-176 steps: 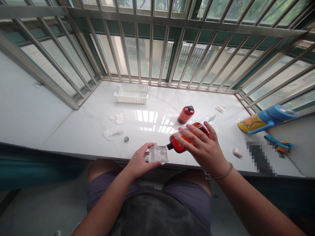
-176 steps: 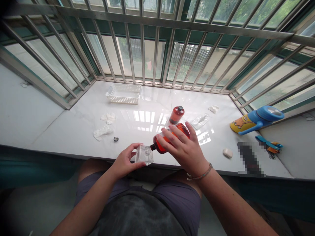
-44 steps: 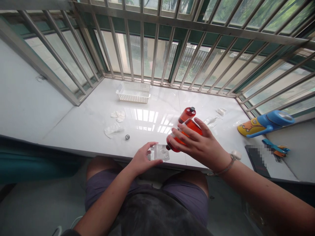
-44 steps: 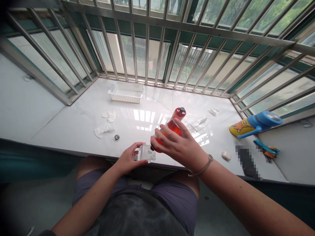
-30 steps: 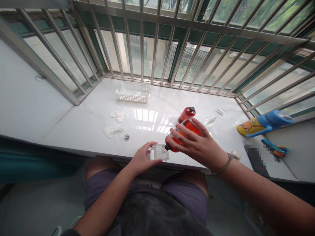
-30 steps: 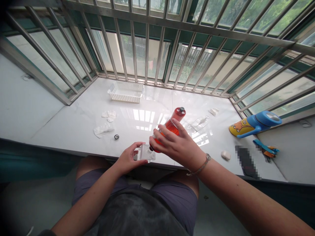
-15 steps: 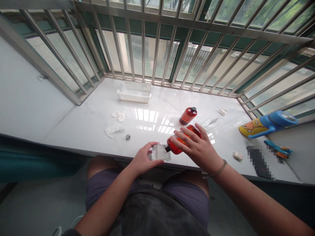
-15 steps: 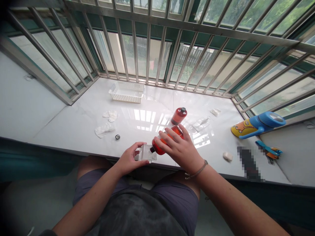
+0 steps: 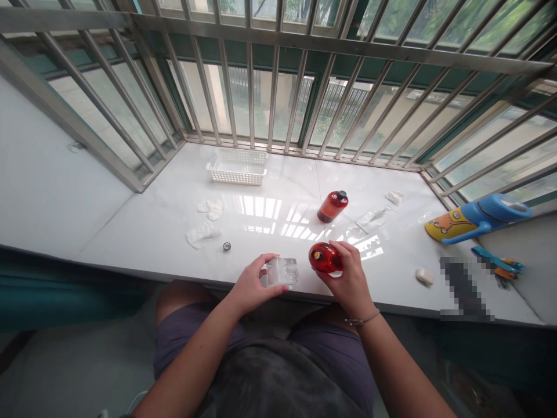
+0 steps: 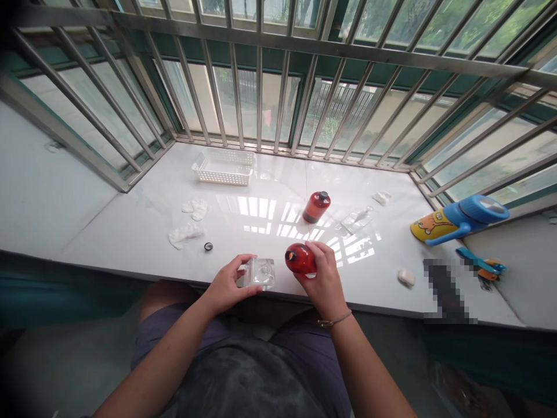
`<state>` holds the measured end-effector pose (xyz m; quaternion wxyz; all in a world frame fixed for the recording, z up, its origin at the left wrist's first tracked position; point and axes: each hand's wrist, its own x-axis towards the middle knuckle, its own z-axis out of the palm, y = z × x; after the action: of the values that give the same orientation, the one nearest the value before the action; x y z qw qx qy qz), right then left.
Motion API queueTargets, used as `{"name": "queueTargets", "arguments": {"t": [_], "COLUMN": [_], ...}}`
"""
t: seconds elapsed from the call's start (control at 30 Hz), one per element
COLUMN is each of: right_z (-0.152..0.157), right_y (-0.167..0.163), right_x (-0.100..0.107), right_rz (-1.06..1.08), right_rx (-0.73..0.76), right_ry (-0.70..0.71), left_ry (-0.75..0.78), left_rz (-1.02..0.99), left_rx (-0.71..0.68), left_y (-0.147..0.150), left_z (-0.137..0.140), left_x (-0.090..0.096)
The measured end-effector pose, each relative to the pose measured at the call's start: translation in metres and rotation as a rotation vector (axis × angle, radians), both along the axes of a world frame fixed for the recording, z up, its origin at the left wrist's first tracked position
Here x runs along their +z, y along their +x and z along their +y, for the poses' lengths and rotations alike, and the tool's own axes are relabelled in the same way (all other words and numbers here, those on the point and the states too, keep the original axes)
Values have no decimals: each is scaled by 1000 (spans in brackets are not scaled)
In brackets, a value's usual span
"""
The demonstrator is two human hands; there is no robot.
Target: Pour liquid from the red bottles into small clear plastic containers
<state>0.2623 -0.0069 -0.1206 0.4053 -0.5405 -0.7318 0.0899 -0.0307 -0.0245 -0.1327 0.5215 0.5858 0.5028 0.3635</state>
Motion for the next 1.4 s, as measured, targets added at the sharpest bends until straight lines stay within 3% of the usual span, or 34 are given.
{"name": "queueTargets", "arguments": {"t": [0.17, 0.43, 0.73, 0.93, 1.03, 1.17, 1.27, 1.4], "right_z": [-2, -1, 11, 13, 12, 5, -6, -22], "right_y": [-3, -17, -23, -24, -22, -13, -5, 1], "right_x": [-25, -41, -45, -44, -47, -51, -51, -42], "right_rz": [335, 458, 490, 471, 462, 388, 305, 175], "right_rx": [-113, -86, -20, 41, 62, 84, 35, -20], "right_ry": [-214, -360, -358, -362, -353, -271, -183, -36], "left_ry": [-10, 46, 101, 138, 246, 434, 395, 268], "left_rz": [2, 68, 139, 378, 498, 682, 822, 904], "left_rx": [3, -21, -118, -121, -45, 232, 366, 350], "left_y": [-2, -4, -14, -24, -36, -67, -94, -115], "left_z": [5, 27, 50, 51, 44, 39, 42, 51], "left_x": [-1, -7, -20, -7, -1, -4, -10, -17]}}
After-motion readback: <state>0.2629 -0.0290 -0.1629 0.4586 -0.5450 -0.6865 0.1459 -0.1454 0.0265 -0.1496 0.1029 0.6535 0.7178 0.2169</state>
